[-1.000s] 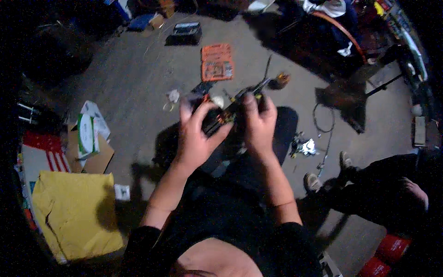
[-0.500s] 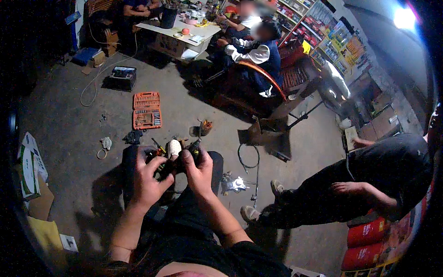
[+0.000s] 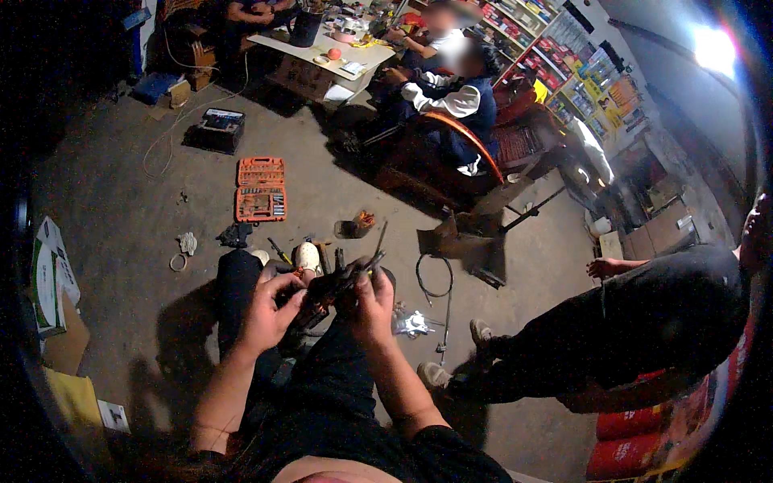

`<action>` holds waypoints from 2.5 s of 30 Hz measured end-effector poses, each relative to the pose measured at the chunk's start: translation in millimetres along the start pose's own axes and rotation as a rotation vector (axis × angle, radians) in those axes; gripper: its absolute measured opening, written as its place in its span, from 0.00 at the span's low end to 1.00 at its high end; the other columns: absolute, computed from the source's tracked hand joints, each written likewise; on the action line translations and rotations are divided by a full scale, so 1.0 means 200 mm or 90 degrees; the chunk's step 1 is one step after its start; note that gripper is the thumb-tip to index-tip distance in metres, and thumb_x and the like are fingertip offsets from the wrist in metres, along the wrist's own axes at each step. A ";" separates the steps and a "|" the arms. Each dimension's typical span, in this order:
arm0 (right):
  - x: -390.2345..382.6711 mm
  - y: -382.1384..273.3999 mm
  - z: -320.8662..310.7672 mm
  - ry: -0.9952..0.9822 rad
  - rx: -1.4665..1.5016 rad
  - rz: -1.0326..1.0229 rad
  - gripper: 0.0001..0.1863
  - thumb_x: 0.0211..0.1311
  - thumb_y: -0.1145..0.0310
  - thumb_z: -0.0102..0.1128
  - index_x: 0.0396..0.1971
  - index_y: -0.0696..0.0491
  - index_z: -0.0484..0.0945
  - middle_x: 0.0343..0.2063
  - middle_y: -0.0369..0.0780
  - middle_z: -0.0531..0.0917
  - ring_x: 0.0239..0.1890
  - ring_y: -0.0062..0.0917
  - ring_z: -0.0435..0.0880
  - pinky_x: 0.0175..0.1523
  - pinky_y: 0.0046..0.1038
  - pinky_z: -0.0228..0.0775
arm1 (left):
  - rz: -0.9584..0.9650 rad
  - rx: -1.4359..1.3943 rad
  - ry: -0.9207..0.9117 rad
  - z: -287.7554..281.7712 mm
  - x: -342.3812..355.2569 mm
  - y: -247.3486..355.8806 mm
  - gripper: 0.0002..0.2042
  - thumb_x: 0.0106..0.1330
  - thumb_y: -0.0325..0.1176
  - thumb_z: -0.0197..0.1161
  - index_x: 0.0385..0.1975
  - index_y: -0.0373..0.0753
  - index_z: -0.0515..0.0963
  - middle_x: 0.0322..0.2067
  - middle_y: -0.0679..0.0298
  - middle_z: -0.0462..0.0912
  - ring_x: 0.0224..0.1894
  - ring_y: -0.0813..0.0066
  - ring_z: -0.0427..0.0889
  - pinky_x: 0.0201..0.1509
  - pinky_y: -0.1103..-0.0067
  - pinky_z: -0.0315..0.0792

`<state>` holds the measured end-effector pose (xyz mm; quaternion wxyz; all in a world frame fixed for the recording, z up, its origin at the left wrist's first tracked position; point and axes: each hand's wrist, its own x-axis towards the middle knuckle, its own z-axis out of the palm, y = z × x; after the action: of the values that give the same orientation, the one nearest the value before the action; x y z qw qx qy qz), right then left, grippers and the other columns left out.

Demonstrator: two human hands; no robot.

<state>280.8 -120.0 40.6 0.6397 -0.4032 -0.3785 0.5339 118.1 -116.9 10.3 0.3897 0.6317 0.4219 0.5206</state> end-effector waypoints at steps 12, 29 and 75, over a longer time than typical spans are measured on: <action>0.14 -0.04 0.04 0.178 0.194 0.002 0.16 0.59 0.53 0.52 0.29 0.52 0.68 0.19 0.35 0.71 0.21 0.19 0.71 0.25 0.21 0.63 | -0.200 -0.441 0.040 0.02 -0.08 -0.10 0.04 0.57 0.30 0.59 0.28 0.40 0.71 0.21 0.76 0.69 0.20 0.90 0.64 0.21 0.90 0.58; 0.16 0.00 0.08 0.154 0.022 -0.092 0.12 0.59 0.59 0.55 0.24 0.50 0.66 0.12 0.30 0.65 0.12 0.12 0.64 0.14 0.15 0.47 | -0.233 -0.379 0.247 -0.16 -0.02 -0.02 0.07 0.61 0.32 0.57 0.34 0.36 0.73 0.23 0.69 0.71 0.21 0.85 0.66 0.21 0.87 0.59; 0.37 0.18 -0.17 0.120 0.229 -0.033 0.13 0.62 0.57 0.48 0.31 0.53 0.70 0.09 0.28 0.60 0.07 0.13 0.53 0.14 0.16 0.46 | -0.210 -0.680 0.084 -0.28 0.04 -0.03 0.07 0.58 0.27 0.58 0.35 0.33 0.76 0.34 0.52 0.77 0.20 0.83 0.66 0.16 0.90 0.55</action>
<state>309.3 -46.7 -2.8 0.7474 -0.3208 -0.2259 0.5361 62.2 -104.2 15.3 0.7045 0.2384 0.2166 0.6324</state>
